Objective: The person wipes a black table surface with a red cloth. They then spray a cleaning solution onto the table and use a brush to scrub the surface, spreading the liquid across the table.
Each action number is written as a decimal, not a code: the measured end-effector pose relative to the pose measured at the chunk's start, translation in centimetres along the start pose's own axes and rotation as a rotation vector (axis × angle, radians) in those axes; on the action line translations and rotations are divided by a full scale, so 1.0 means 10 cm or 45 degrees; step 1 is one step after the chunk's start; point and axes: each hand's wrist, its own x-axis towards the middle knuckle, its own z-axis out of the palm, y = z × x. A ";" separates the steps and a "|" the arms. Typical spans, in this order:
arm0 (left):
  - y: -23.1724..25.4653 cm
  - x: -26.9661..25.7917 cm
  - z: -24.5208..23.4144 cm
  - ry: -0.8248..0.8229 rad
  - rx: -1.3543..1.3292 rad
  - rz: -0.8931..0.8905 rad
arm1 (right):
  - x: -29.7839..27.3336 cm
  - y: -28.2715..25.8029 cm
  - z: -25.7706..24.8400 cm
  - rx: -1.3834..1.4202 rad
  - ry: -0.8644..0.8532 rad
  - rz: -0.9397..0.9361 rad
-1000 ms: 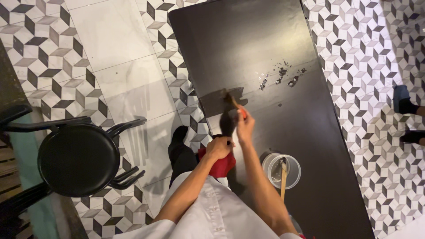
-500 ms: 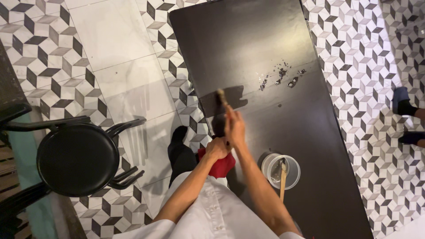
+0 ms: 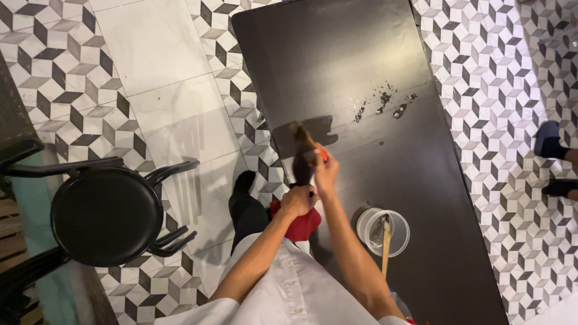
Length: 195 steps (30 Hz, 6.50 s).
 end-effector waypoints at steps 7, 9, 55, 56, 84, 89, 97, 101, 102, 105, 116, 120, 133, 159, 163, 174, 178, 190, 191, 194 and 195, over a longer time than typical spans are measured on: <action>0.24 -0.20 -0.29 -0.034 -0.034 -0.019 | 0.28 -0.09 -0.41 -0.365 0.193 -0.193; 0.22 -0.18 -0.26 -0.035 -0.033 -0.023 | 0.25 -0.18 -0.38 -0.517 0.187 -0.339; 0.10 0.04 -0.10 -0.036 -0.015 -0.058 | -0.13 -0.56 0.13 -0.737 -0.204 -0.361; 0.07 0.10 -0.07 -0.038 0.007 -0.051 | -0.18 -0.57 0.21 -0.727 -0.229 -0.387; 0.46 0.52 -0.34 0.137 -0.033 -0.012 | 0.62 -0.36 -0.45 -0.809 0.044 -0.505; 0.21 0.65 -0.09 0.191 -0.019 0.067 | 0.17 -0.51 0.05 -0.804 -0.183 -0.567; -0.15 0.90 0.36 0.471 -0.092 0.439 | -0.14 -0.62 0.41 -0.657 -0.292 -0.396; -0.01 0.82 0.11 0.126 0.090 0.110 | 0.05 -0.58 0.20 -0.684 -0.151 -0.474; 0.07 0.78 0.01 -0.030 0.187 -0.005 | 0.11 -0.58 0.13 -0.665 -0.117 -0.440; 0.34 0.53 -0.27 0.053 0.019 -0.026 | 0.23 -0.61 0.02 -0.626 -0.034 -0.350; -0.09 0.80 0.32 0.550 0.105 0.308 | -0.35 -0.95 0.60 -1.006 -0.195 -0.267; -0.11 0.82 0.35 0.579 0.189 0.401 | -0.41 -0.97 0.69 -1.087 -0.179 -0.227; 0.41 0.33 -0.25 0.385 0.007 0.122 | 0.48 -0.45 -0.46 -0.668 0.104 -0.416; 0.36 0.24 -0.06 0.618 0.136 0.259 | 0.01 -0.46 -0.66 -0.589 -0.011 -0.284; 0.25 0.33 0.07 0.565 0.150 0.253 | -0.18 -0.57 -0.48 -0.668 -0.082 -0.068; -0.23 0.54 0.49 0.728 0.208 0.495 | -0.61 -0.58 -0.17 -0.706 -0.304 -0.497; -0.01 0.43 0.29 0.448 0.286 0.318 | -0.52 -0.60 -0.32 -0.723 -0.225 -0.357; -0.28 0.57 0.54 0.642 0.297 0.473 | -0.74 -0.55 -0.16 -0.765 -0.352 -0.470; -0.28 0.57 0.54 0.629 0.319 0.471 | -0.72 -0.54 -0.16 -0.741 -0.308 -0.466; -0.14 0.49 0.40 0.498 0.307 0.405 | -0.61 -0.58 -0.24 -0.708 -0.213 -0.426; -0.07 0.44 0.34 0.439 0.290 0.374 | -0.57 -0.61 -0.29 -0.725 -0.207 -0.398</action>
